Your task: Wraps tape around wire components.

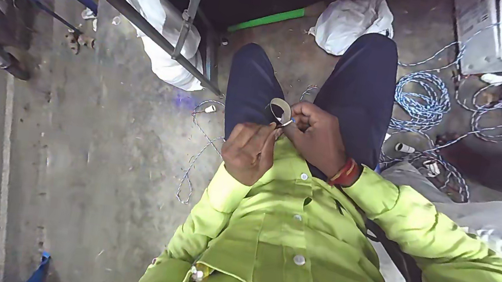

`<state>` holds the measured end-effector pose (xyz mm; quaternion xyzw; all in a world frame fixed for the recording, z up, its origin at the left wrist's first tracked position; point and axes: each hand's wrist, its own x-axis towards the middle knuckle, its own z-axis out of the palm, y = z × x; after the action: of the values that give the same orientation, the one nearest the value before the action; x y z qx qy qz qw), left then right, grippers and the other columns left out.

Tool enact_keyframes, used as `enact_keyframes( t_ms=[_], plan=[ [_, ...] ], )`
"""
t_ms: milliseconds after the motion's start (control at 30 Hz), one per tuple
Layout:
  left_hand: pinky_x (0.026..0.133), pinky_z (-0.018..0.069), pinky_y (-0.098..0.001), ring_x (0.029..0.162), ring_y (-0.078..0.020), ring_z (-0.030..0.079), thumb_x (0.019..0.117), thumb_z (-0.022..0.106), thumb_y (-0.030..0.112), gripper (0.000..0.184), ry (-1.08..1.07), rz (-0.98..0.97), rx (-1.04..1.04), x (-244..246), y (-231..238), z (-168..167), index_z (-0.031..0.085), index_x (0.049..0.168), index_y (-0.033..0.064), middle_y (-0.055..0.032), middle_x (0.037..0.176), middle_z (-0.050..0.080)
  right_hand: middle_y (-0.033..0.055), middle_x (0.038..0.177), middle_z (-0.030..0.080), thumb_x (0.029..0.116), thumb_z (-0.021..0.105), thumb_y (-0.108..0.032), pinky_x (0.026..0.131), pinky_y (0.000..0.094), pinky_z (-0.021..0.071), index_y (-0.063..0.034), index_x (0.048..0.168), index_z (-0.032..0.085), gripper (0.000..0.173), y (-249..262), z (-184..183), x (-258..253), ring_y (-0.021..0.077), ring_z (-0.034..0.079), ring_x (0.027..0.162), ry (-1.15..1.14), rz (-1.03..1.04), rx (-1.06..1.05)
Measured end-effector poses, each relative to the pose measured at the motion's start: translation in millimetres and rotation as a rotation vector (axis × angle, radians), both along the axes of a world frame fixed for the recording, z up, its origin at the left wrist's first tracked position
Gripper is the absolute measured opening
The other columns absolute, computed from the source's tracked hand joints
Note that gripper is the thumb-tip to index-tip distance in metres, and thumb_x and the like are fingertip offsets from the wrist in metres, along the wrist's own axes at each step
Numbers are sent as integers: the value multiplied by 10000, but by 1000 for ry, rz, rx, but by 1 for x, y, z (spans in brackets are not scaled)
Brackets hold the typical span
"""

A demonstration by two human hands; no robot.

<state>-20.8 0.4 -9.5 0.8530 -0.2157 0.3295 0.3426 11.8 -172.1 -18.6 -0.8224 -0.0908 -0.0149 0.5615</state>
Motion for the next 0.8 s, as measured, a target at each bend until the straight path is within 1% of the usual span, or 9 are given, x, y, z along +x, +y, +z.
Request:
enact_keyframes(
  t_ms=[67, 133, 233, 400, 533, 600, 700, 733, 800],
  plan=[
    [823, 592, -312, 886, -214, 711, 913, 718, 65, 117, 11, 5, 41, -2, -1, 2, 783, 955, -23, -135, 914, 744, 60, 1075, 732, 895, 709, -126, 714, 294, 621, -50, 1254, 582, 388, 0, 0, 4, 111, 725, 833, 28, 25, 75],
    [843, 587, -318, 902, -217, 711, 927, 694, 68, 131, 61, -3, 70, -3, -2, 4, 784, 969, -18, -136, 930, 748, 108, 1290, 673, 896, 679, -86, 861, 302, 610, -16, 1382, 549, 508, -1, -7, 9, 134, 712, 1010, -29, 59, 126],
    [866, 582, -309, 937, -209, 710, 946, 683, 71, 144, 140, -21, 65, -2, -2, 8, 785, 998, -16, -133, 967, 752, 107, 1177, 725, 928, 641, -50, 922, 290, 592, -6, 1263, 690, 341, -1, -12, 9, 128, 706, 1035, -130, 51, 154],
    [885, 576, -303, 956, -206, 714, 946, 691, 54, 146, 222, 13, -48, 1, 0, 5, 781, 1031, -23, -141, 986, 757, 44, 959, 717, 919, 638, -10, 725, 219, 558, -26, 1055, 713, 156, -5, -6, 2, 54, 658, 803, -84, 22, 199],
    [931, 559, -327, 1015, -218, 701, 975, 658, 57, 159, 315, 17, -42, 0, 3, 10, 769, 1066, -11, -134, 1031, 753, 148, 1198, 707, 894, 578, 38, 962, 301, 562, 2, 873, 713, 142, -7, -14, 11, 168, 669, 1150, -84, 141, 315],
    [934, 563, -329, 1030, -204, 697, 990, 645, 72, 164, 387, -5, -53, -1, 4, 16, 760, 1085, 4, -125, 1053, 744, 135, 1165, 717, 879, 588, 84, 911, 295, 590, 43, 974, 660, 126, -5, -13, 10, 153, 698, 1083, 30, 166, 459],
    [768, 580, -251, 889, -109, 687, 1015, 625, 123, 175, 552, -68, -149, -4, 9, 23, 741, 1124, 50, -76, 1053, 716, 85, 1031, 721, 884, 610, 85, 774, 299, 619, -5, 1340, 414, 504, -11, -10, 14, 143, 723, 870, 208, 269, 552],
    [706, 575, -225, 817, -79, 672, 1021, 618, 126, 170, 616, -94, -208, -3, 11, 22, 736, 1121, 56, -59, 1032, 705, 74, 993, 709, 889, 595, 71, 743, 287, 608, -1, 1385, 406, 535, -15, -11, 14, 130, 703, 826, 208, 316, 530],
    [681, 578, -235, 772, -74, 668, 1016, 597, 87, 180, 728, -147, -341, 4, 15, 20, 735, 1109, 18, -59, 986, 717, 53, 919, 689, 900, 563, 58, 676, 233, 576, -15, 1334, 511, 443, -21, -8, 9, 96, 655, 748, 206, 419, 498]
  ],
)
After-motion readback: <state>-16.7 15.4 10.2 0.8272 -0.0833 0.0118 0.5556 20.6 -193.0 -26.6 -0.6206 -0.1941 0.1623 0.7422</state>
